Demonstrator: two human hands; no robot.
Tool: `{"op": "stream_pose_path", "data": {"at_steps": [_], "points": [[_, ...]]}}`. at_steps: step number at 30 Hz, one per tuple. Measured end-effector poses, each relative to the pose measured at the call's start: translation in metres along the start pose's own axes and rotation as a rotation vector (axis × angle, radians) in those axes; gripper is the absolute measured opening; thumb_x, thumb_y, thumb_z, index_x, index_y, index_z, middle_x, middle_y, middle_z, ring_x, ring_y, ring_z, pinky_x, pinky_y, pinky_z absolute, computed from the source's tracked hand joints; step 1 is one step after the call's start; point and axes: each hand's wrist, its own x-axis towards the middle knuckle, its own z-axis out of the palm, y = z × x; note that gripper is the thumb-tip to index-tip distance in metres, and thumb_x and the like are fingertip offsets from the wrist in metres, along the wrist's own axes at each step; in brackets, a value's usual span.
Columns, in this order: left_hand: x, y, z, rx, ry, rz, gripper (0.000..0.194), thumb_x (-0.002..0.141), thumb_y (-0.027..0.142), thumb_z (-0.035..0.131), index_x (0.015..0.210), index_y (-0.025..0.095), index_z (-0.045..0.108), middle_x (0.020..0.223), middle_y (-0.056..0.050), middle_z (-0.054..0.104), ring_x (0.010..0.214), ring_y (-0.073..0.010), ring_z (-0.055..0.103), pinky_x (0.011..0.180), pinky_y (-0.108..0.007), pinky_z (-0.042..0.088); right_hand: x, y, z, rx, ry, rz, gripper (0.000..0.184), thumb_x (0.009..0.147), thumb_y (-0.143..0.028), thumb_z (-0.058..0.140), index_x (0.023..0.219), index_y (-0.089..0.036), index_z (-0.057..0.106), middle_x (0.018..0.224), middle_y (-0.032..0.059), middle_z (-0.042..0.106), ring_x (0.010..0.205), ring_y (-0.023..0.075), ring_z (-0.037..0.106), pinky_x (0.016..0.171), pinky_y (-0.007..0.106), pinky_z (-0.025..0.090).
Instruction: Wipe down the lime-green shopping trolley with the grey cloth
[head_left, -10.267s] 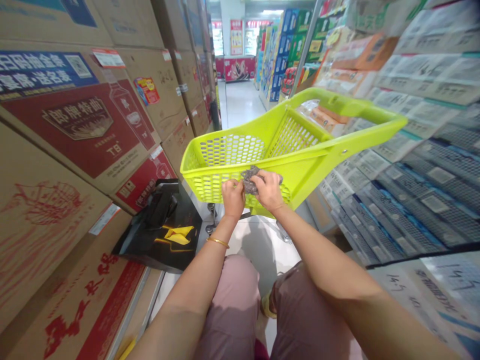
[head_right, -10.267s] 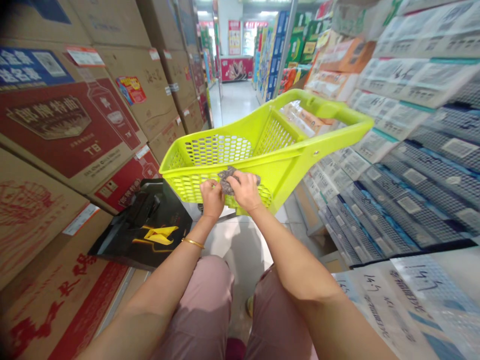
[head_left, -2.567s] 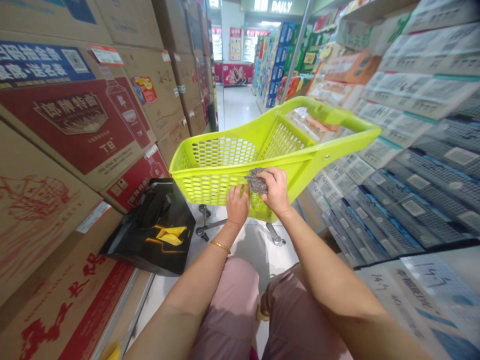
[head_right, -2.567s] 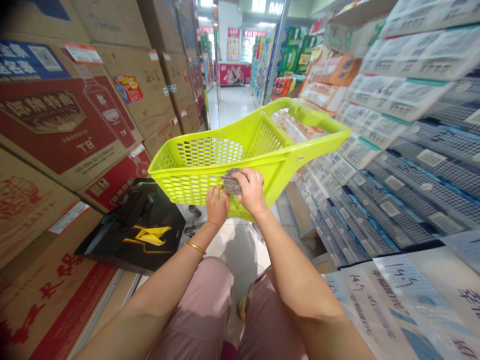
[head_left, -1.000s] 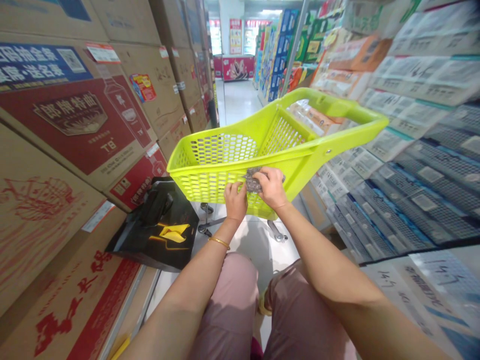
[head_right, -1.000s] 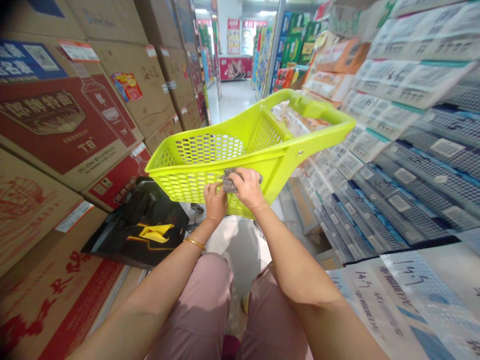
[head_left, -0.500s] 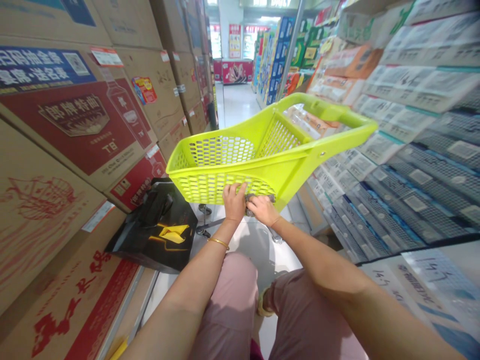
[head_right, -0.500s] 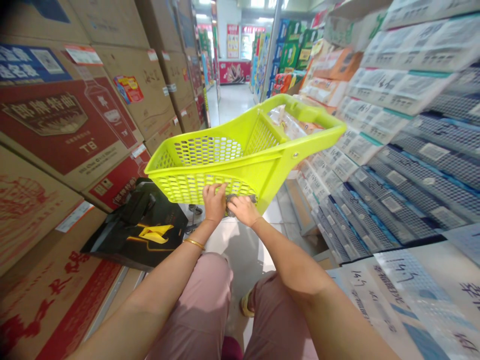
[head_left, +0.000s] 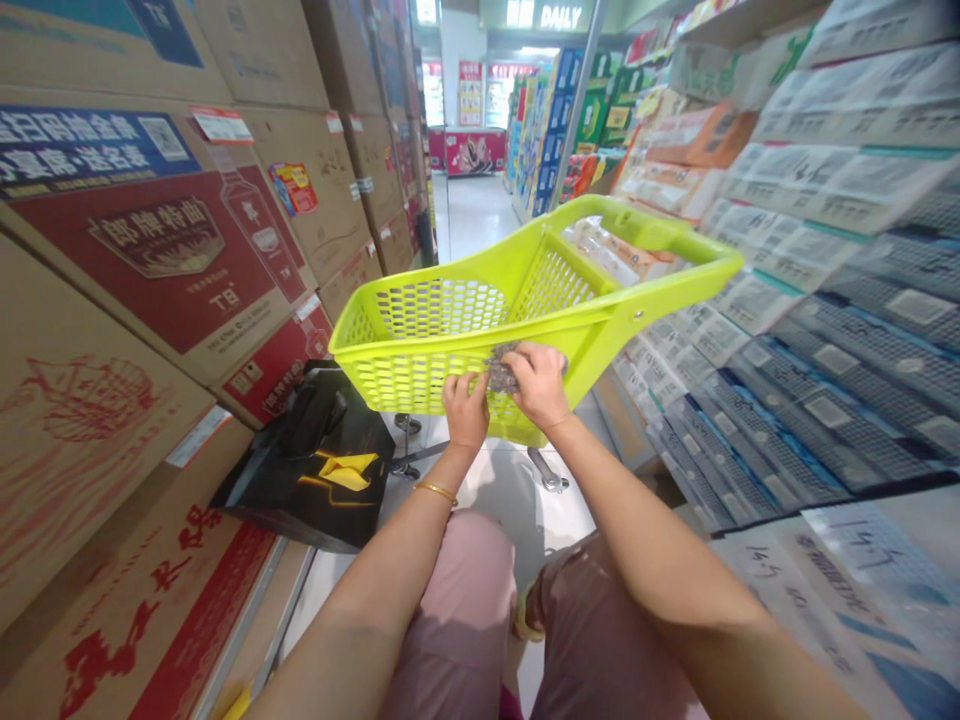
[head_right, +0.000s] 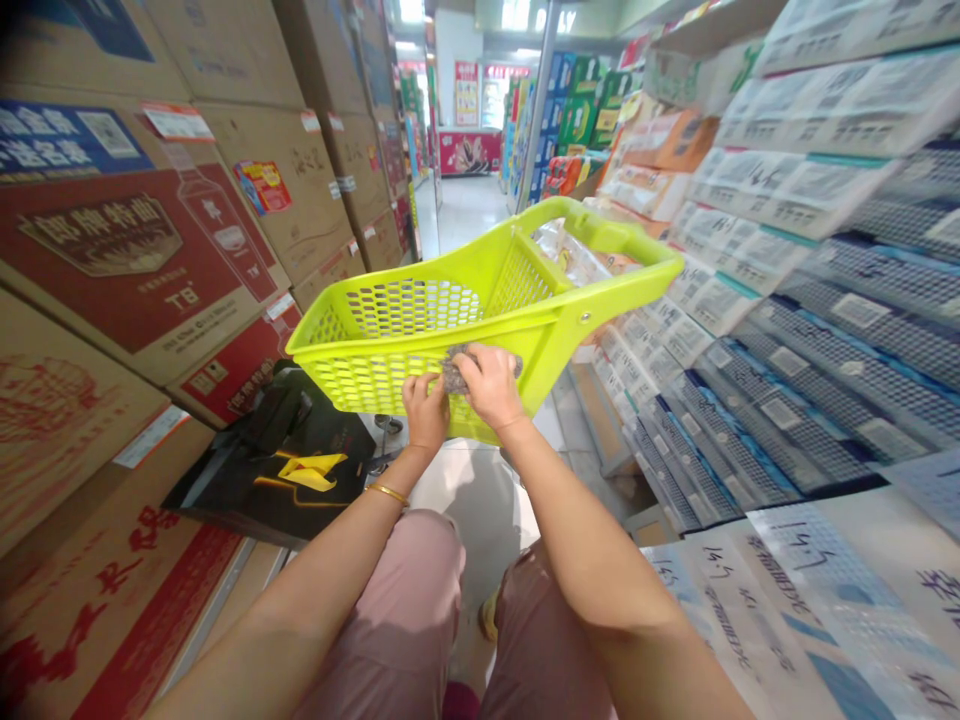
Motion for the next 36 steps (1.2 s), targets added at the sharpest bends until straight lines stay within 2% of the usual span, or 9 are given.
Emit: {"op": "stream_pose_path", "data": {"at_steps": [2,4,9,16,22,25,29,32,36], "points": [[-0.001,0.001,0.000,0.021,0.019,0.015,0.033,0.084,0.011,0.047,0.110,0.022,0.065,0.108,-0.009,0.059,0.101,-0.0238,0.043,0.092,-0.040,0.040,0.005,0.000,-0.003,0.010,0.065,0.054,0.032,0.084,-0.022,0.048,0.114,-0.027,0.058,0.113,0.0085,0.051,0.103,0.0260,0.039,0.086,0.039,0.027],[-0.001,0.001,0.002,0.031,0.031,0.020,0.030,0.084,0.012,0.047,0.104,0.021,0.066,0.108,-0.009,0.059,0.100,-0.0238,0.043,0.091,-0.040,0.040,0.006,-0.002,0.001,0.033,0.082,0.050,0.033,0.083,-0.021,0.048,0.114,-0.027,0.057,0.114,0.0084,0.051,0.103,0.0260,0.039,0.086,0.039,0.028],[-0.001,-0.001,0.004,-0.004,-0.006,0.000,0.020,0.085,0.016,0.048,0.090,0.017,0.067,0.108,-0.012,0.059,0.099,-0.0248,0.043,0.090,-0.042,0.040,-0.009,-0.006,0.025,0.062,-0.043,-0.053,0.034,0.082,-0.020,0.048,0.114,-0.024,0.058,0.113,0.0103,0.053,0.096,0.0244,0.040,0.083,0.038,0.028],[0.000,0.000,-0.003,-0.025,-0.011,-0.007,0.031,0.086,0.019,0.050,0.113,0.023,0.063,0.107,-0.010,0.061,0.098,-0.0246,0.045,0.091,-0.040,0.038,-0.041,0.001,0.046,-0.010,-0.205,-0.212,0.027,0.088,-0.024,0.046,0.110,-0.021,0.061,0.108,0.0093,0.059,0.091,0.0214,0.043,0.080,0.035,0.027],[0.002,0.001,-0.004,0.010,-0.015,-0.014,0.034,0.087,0.014,0.043,0.112,0.024,0.065,0.105,-0.009,0.063,0.098,-0.0226,0.050,0.090,-0.038,0.038,-0.055,-0.004,0.059,-0.051,-0.292,-0.300,0.023,0.092,-0.020,0.040,0.098,-0.021,0.063,0.098,0.0072,0.061,0.086,0.0192,0.043,0.074,0.033,0.027],[0.002,-0.001,-0.004,0.036,0.011,0.013,0.034,0.088,0.014,0.043,0.111,0.024,0.066,0.102,-0.008,0.065,0.096,-0.0221,0.051,0.088,-0.036,0.040,-0.051,-0.006,0.056,-0.014,-0.286,-0.309,0.022,0.089,-0.017,0.043,0.098,-0.020,0.062,0.097,0.0076,0.059,0.086,0.0193,0.043,0.074,0.032,0.027],[0.000,-0.004,-0.006,0.047,0.017,0.049,0.032,0.087,0.018,0.047,0.113,0.023,0.064,0.102,-0.009,0.065,0.095,-0.0232,0.052,0.087,-0.036,0.040,-0.034,-0.005,0.041,0.025,-0.205,-0.271,0.025,0.082,-0.016,0.049,0.103,-0.018,0.061,0.103,0.0089,0.059,0.090,0.0216,0.042,0.078,0.034,0.028],[-0.002,-0.005,-0.005,0.050,0.006,0.067,0.032,0.085,0.020,0.050,0.114,0.021,0.062,0.101,-0.009,0.064,0.093,-0.0231,0.052,0.085,-0.036,0.041,-0.020,-0.003,0.025,0.063,-0.115,-0.208,0.032,0.078,-0.018,0.051,0.108,-0.018,0.060,0.106,0.0097,0.057,0.094,0.0234,0.042,0.081,0.035,0.029],[-0.001,-0.007,-0.003,0.018,0.030,0.120,0.030,0.082,0.012,0.045,0.105,0.018,0.064,0.094,-0.008,0.062,0.085,-0.0206,0.052,0.078,-0.033,0.043,-0.004,-0.002,0.007,0.096,0.009,-0.069,0.034,0.080,-0.021,0.050,0.113,-0.021,0.059,0.110,0.0098,0.053,0.098,0.0247,0.041,0.084,0.037,0.029]]}}
